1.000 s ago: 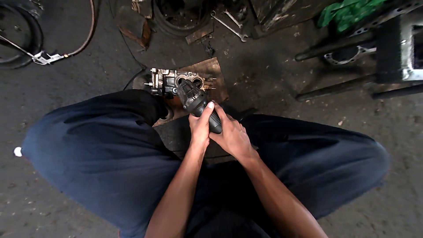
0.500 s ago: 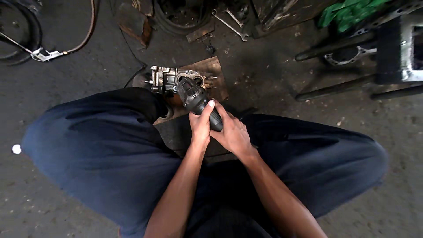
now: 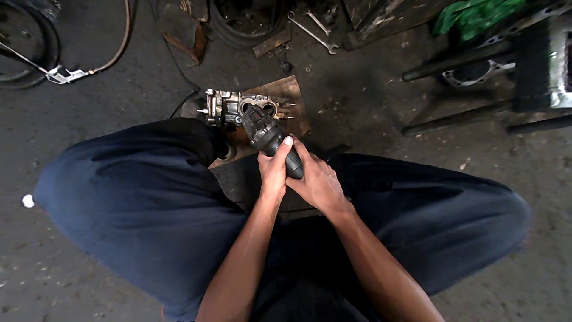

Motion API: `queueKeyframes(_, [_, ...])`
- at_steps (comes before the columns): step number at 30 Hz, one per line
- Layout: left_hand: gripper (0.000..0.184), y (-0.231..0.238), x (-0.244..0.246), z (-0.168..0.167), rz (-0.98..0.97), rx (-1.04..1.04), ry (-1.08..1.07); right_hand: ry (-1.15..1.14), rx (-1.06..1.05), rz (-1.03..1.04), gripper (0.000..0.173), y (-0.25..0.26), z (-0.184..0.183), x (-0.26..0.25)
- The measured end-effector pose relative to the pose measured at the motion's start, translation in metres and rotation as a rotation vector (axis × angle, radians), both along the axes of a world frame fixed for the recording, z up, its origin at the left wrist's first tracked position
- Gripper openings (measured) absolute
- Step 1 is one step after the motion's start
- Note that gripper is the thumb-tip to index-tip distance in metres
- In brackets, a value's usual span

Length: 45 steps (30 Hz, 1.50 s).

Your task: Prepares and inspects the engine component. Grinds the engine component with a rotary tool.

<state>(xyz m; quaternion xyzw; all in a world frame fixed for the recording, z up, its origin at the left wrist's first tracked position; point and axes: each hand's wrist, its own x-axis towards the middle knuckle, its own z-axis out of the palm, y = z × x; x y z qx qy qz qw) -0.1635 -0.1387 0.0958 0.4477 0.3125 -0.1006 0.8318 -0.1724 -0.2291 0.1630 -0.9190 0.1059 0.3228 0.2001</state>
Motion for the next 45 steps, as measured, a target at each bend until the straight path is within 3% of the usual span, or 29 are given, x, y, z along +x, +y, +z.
queueKeyframes(18, [0.052, -0.001, 0.001, -0.015, -0.032, 0.033, -0.021, -0.097, 0.023, -0.039, 0.095, -0.002, -0.027, -0.008])
queueKeyframes(35, [0.058, -0.009, 0.015, -0.043, -0.057, 0.072, 0.026, 0.027, -0.009, -0.055, 0.092, -0.007, -0.046, 0.011])
queueKeyframes(45, [0.051, -0.011, 0.019, -0.047, -0.057, 0.059, 0.01, 0.028, -0.03, -0.048, 0.093, -0.008, -0.053, 0.014])
